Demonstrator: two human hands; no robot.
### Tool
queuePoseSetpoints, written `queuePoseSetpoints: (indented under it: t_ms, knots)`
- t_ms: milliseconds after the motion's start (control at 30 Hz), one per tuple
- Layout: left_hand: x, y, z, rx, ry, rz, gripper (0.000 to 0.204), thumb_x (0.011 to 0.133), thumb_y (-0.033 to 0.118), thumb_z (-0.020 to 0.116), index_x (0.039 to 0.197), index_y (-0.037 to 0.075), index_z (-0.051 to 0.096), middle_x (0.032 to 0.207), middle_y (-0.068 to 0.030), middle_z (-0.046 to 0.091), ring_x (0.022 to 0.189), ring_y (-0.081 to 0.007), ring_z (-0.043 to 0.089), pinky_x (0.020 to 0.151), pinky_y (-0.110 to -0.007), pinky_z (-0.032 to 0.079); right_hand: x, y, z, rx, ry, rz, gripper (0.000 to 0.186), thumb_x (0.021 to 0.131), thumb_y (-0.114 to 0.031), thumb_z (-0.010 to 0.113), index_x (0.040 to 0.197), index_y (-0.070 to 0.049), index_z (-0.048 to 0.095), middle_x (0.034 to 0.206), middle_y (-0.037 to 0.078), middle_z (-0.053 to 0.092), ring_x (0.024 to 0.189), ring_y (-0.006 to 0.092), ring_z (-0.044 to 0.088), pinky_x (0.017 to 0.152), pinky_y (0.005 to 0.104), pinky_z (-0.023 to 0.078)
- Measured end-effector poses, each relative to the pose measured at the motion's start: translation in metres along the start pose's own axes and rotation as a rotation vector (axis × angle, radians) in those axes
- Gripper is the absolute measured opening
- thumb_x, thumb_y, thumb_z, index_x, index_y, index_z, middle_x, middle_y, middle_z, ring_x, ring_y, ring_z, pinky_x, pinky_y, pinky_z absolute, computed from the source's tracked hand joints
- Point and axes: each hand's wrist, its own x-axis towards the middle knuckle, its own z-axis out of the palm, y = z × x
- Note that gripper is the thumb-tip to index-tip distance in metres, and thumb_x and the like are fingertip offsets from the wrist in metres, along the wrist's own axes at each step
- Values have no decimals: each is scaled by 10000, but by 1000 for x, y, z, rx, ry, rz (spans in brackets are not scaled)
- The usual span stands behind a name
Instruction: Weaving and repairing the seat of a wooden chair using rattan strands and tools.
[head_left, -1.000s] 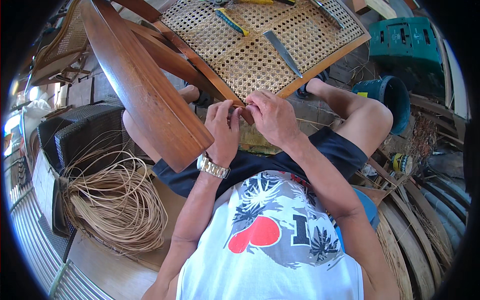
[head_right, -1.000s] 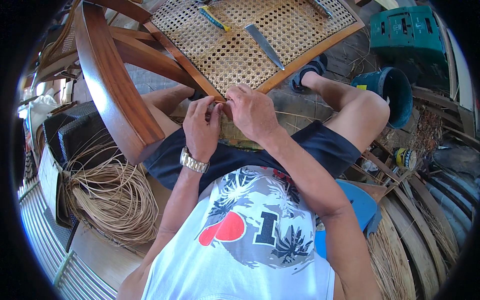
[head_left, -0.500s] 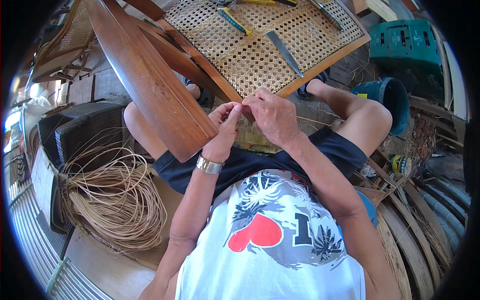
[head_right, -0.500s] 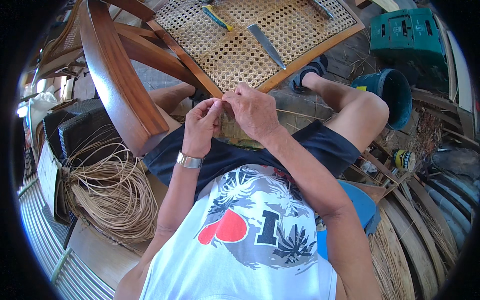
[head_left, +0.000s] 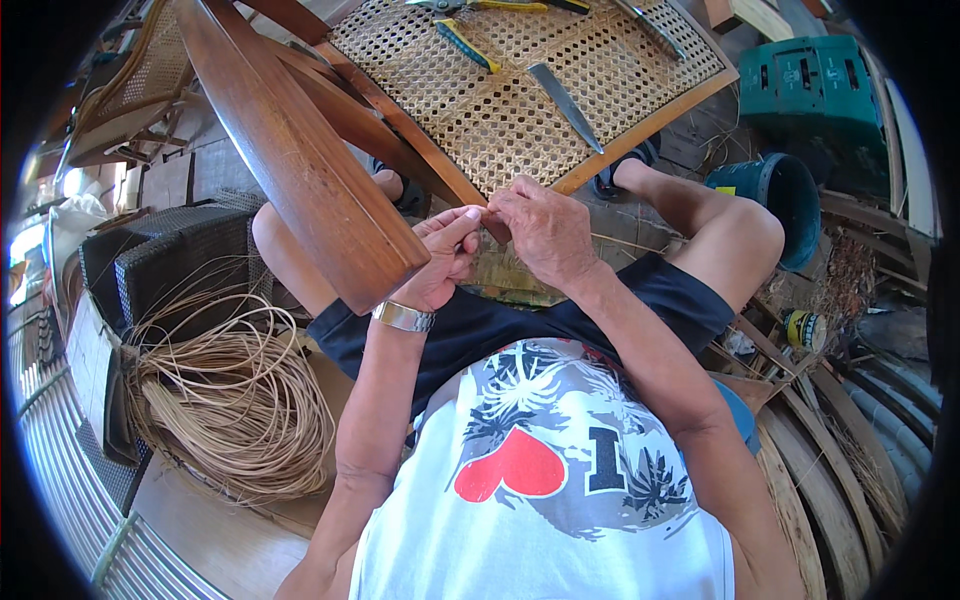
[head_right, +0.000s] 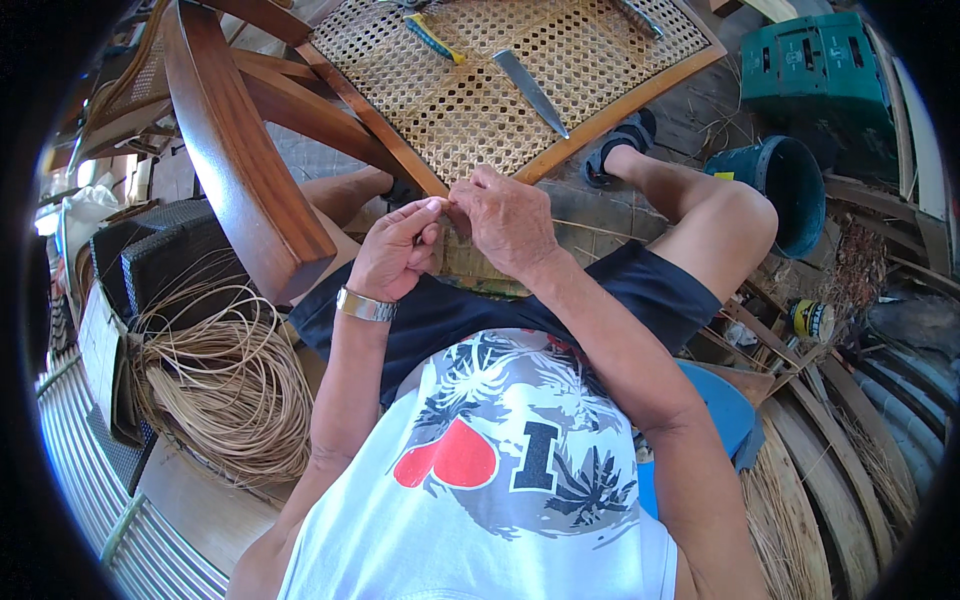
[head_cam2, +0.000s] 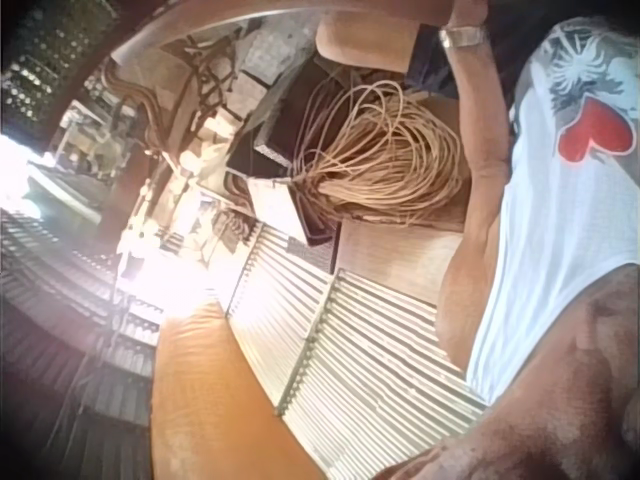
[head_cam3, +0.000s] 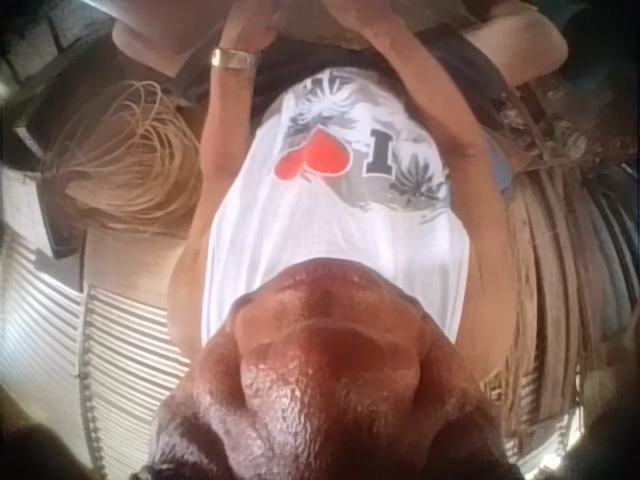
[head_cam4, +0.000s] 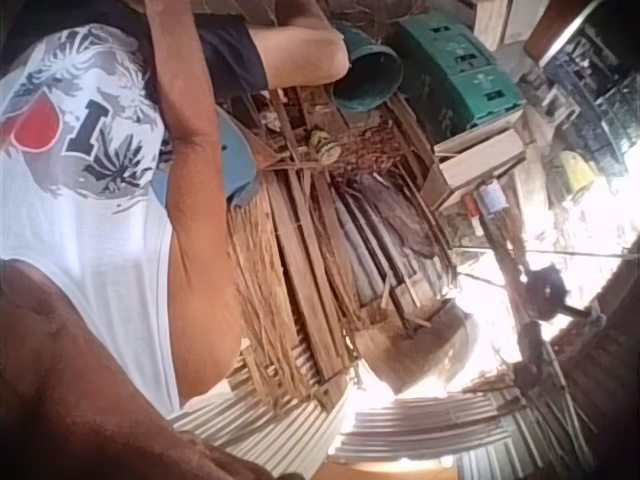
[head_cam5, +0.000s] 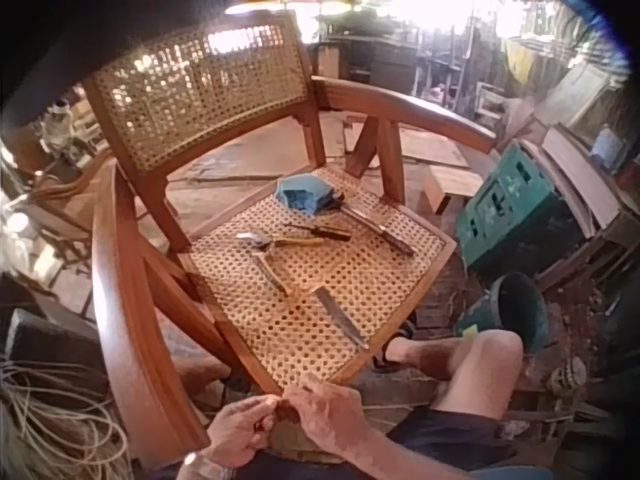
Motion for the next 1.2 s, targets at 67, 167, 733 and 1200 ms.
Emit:
queuePoseSetpoints:
  t_ms: [67,167,733,1200]
  knots:
    - [2,0,-2,19,-1,-27,150,1035,219,633,1114,105,691,717,55,579,469,-22,386,436,-188,313,0,0,0,35,-2,52,89,863,-157,707,952,-154,697,904,38,641,791,273,696,659,395,563]
    - [6,-4,-2,-69,-18,-27,134,1026,209,643,1098,102,678,707,62,579,464,-23,391,436,-186,316,-1,-1,-1,100,47,54,78,877,-158,702,954,-150,694,912,35,660,806,273,698,668,390,563]
    - [9,-21,8,235,146,281,169,1006,227,695,1094,87,730,713,87,562,566,11,435,474,-168,288,-6,3,2,158,96,-26,96,877,-125,725,957,-84,691,896,58,673,803,281,695,678,378,559]
    - [10,-51,11,1019,483,1009,248,912,55,741,1156,96,753,945,-17,629,727,-89,541,653,-235,468,-25,3,-5,459,160,146,232,828,-123,793,1029,-92,681,954,61,611,820,264,641,710,383,528]
